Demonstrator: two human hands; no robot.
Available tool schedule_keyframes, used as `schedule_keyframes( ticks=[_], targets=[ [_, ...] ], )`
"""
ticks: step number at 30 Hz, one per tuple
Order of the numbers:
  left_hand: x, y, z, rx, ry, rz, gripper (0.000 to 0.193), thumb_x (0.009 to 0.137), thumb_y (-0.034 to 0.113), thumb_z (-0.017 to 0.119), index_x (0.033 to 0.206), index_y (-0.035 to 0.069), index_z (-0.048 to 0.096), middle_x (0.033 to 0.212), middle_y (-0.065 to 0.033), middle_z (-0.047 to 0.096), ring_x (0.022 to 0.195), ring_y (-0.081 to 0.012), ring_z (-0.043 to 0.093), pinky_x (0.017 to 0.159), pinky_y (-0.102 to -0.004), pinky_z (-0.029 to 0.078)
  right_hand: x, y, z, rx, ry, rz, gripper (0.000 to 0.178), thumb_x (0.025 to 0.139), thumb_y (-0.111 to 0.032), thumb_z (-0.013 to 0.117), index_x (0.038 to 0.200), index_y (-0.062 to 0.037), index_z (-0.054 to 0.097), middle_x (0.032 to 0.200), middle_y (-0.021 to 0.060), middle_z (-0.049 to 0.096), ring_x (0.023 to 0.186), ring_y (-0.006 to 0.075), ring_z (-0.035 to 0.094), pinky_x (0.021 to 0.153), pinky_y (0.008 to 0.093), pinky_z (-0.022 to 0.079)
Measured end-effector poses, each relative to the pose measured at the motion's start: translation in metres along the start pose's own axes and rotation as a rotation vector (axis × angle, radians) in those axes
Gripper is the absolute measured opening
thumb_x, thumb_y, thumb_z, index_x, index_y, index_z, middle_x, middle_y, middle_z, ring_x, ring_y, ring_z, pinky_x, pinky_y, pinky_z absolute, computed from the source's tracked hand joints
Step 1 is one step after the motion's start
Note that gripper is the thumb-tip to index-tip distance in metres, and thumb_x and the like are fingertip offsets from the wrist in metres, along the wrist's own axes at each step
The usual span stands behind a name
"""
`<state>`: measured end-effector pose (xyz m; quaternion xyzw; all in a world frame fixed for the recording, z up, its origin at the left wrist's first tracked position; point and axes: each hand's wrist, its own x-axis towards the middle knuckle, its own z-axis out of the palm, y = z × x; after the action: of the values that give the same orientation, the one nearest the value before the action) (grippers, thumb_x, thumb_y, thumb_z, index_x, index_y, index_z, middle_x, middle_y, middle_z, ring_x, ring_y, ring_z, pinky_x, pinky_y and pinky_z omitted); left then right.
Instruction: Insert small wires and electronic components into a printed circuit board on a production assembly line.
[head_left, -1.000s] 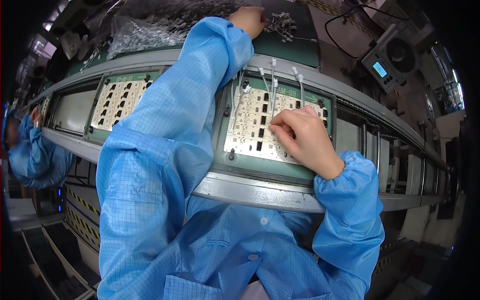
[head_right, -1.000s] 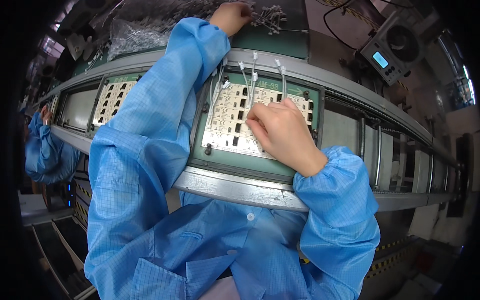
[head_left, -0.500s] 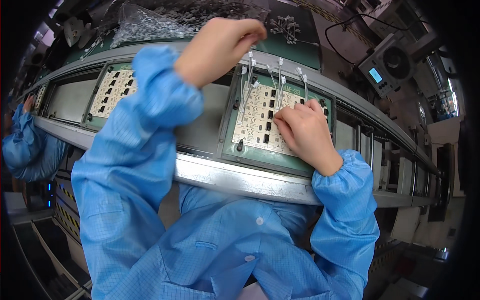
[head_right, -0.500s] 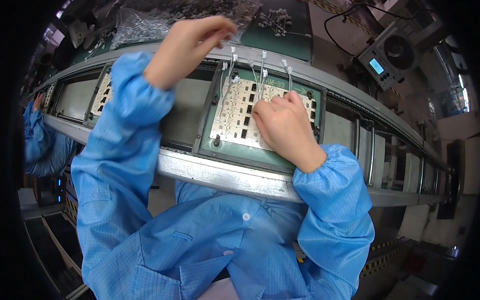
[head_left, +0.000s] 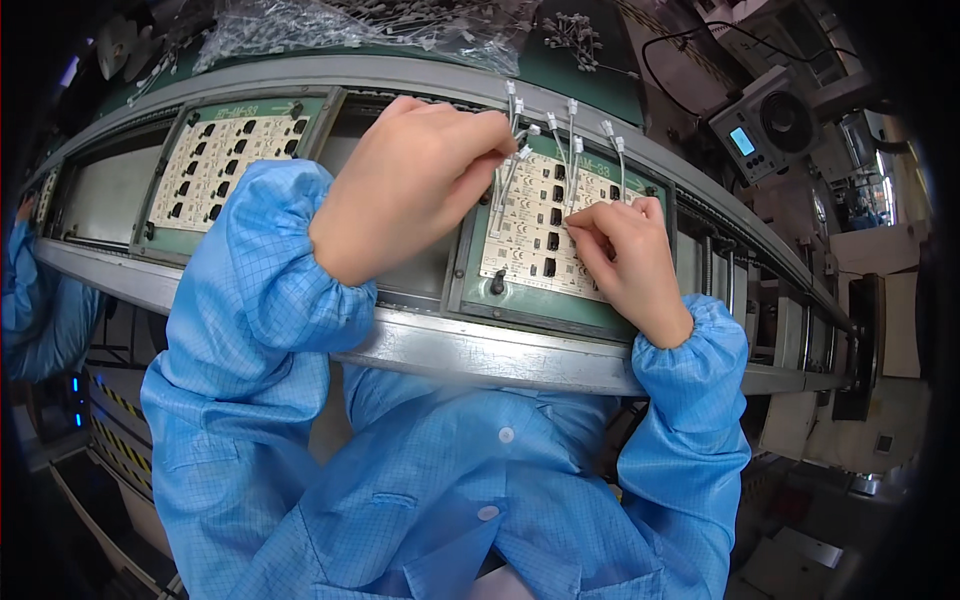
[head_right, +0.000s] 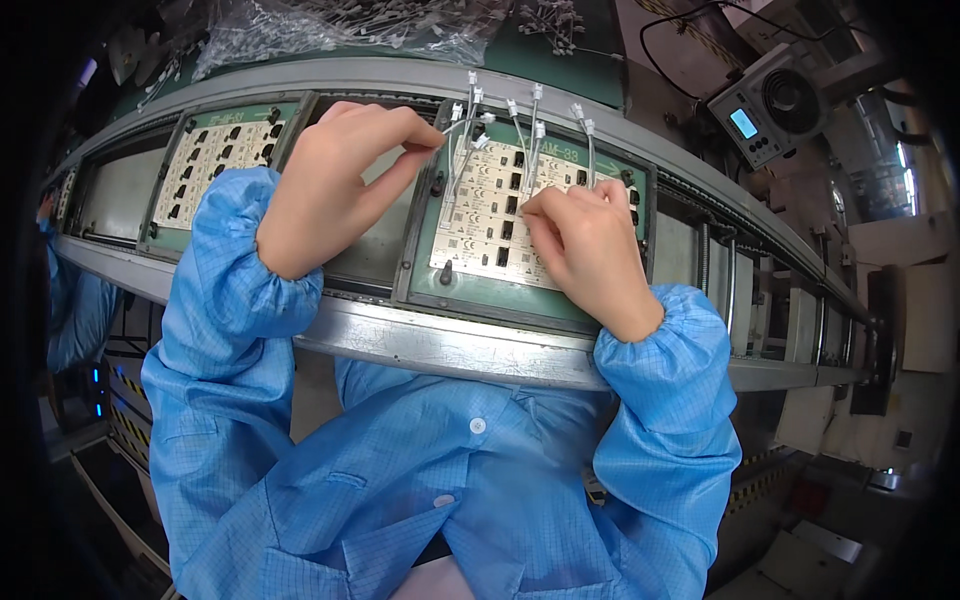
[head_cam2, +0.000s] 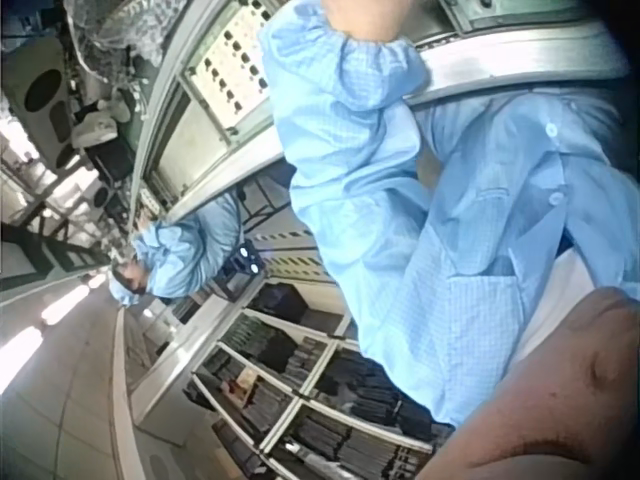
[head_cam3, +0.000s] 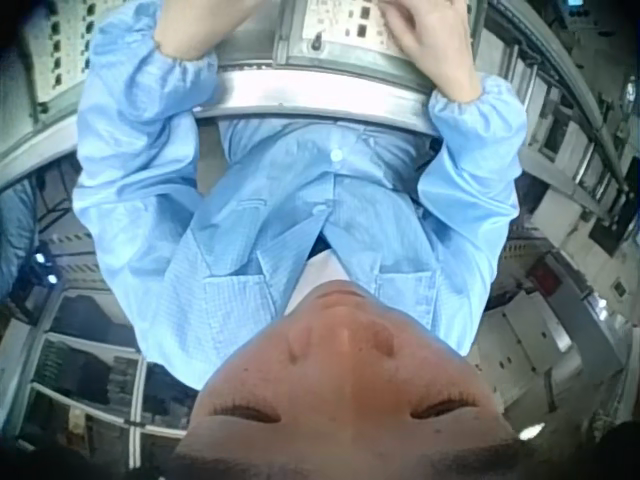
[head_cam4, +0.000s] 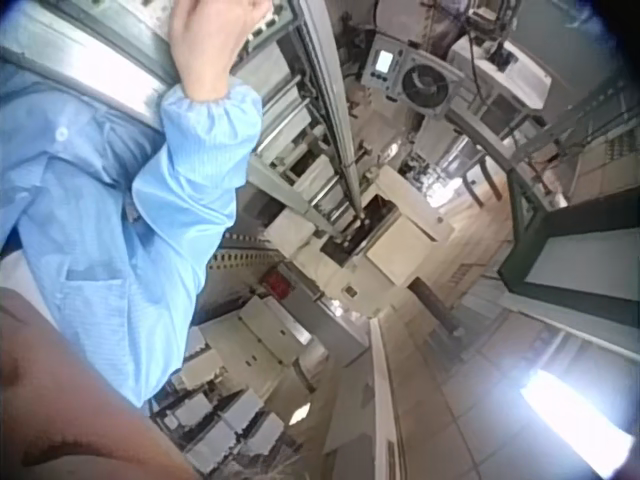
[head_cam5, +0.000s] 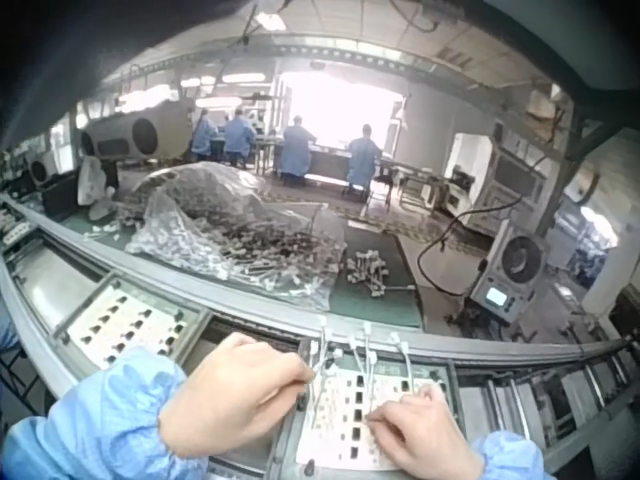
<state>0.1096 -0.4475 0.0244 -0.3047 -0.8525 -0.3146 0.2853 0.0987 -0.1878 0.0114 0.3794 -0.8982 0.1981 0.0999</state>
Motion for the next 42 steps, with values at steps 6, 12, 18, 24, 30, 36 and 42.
schedule_keyframes(
  ticks=[6,12,18,24,30,36,42],
  targets=[
    [-0.001,0.001,0.001,-0.011,-0.028,-0.014,0.011,0.084,0.004,0.067,0.095,0.006,0.065,0.084,-0.0069,0.067,0.081,-0.0258,0.063,0.079,-0.0359,0.046,0.002,0.002,-0.002,0.013,0.0,0.022,0.004,0.082,-0.006,0.07,0.085,-0.0053,0.067,0.061,0.0017,0.054,0.055,0.017,0.045,0.074,0.0317,0.033],
    [-0.006,0.0,0.002,-0.009,-0.027,-0.027,0.011,0.084,0.005,0.066,0.094,0.008,0.063,0.082,-0.0051,0.064,0.079,-0.0241,0.061,0.081,-0.0346,0.043,0.002,-0.005,0.0,-0.09,0.028,-0.024,0.005,0.082,-0.005,0.071,0.085,-0.0061,0.067,0.063,0.0016,0.053,0.056,0.0165,0.045,0.074,0.0323,0.033],
    [-0.008,0.001,0.004,-0.006,-0.036,-0.038,0.004,0.085,0.008,0.062,0.088,0.009,0.059,0.079,-0.0026,0.065,0.084,-0.0239,0.062,0.084,-0.04,0.04,0.004,-0.005,-0.001,-0.164,0.059,-0.099,0.007,0.08,-0.003,0.07,0.085,-0.0074,0.068,0.064,0.0025,0.053,0.06,0.019,0.048,0.076,0.0345,0.035],
    [-0.009,0.002,0.004,0.013,-0.057,-0.028,0.011,0.084,0.005,0.066,0.093,0.01,0.062,0.082,-0.0021,0.063,0.082,-0.0209,0.06,0.086,-0.0356,0.039,0.004,0.004,-0.006,-0.1,0.003,-0.077,0.009,0.078,-0.003,0.071,0.086,-0.007,0.069,0.065,0.0028,0.054,0.062,0.019,0.048,0.077,0.0346,0.034],
    [-0.011,-0.001,0.004,0.017,-0.062,-0.033,0.011,0.084,0.006,0.066,0.093,0.01,0.061,0.083,-0.002,0.063,0.084,-0.0212,0.06,0.086,-0.0362,0.039,0.002,0.007,-0.006,-0.005,-0.041,-0.037,0.01,0.08,-0.004,0.07,0.09,-0.0061,0.071,0.069,0.0022,0.058,0.063,0.0179,0.046,0.078,0.0336,0.033],
    [-0.012,0.0,0.006,0.01,-0.057,-0.018,0.01,0.084,0.006,0.066,0.093,0.01,0.061,0.084,-0.0015,0.063,0.084,-0.0209,0.06,0.089,-0.0375,0.038,0.001,0.008,-0.01,-0.038,-0.067,-0.034,0.011,0.081,-0.004,0.071,0.091,-0.007,0.073,0.069,0.0008,0.058,0.065,0.0167,0.046,0.079,0.0338,0.032],
    [-0.01,-0.002,0.006,0.018,-0.081,-0.03,0.01,0.084,0.006,0.066,0.092,0.011,0.062,0.084,-0.0012,0.063,0.084,-0.0203,0.06,0.089,-0.0368,0.038,0.004,0.012,-0.011,-0.036,-0.078,-0.046,0.01,0.081,-0.004,0.07,0.09,-0.008,0.072,0.07,0.0001,0.058,0.066,0.0158,0.046,0.08,0.0337,0.03]
  ],
)
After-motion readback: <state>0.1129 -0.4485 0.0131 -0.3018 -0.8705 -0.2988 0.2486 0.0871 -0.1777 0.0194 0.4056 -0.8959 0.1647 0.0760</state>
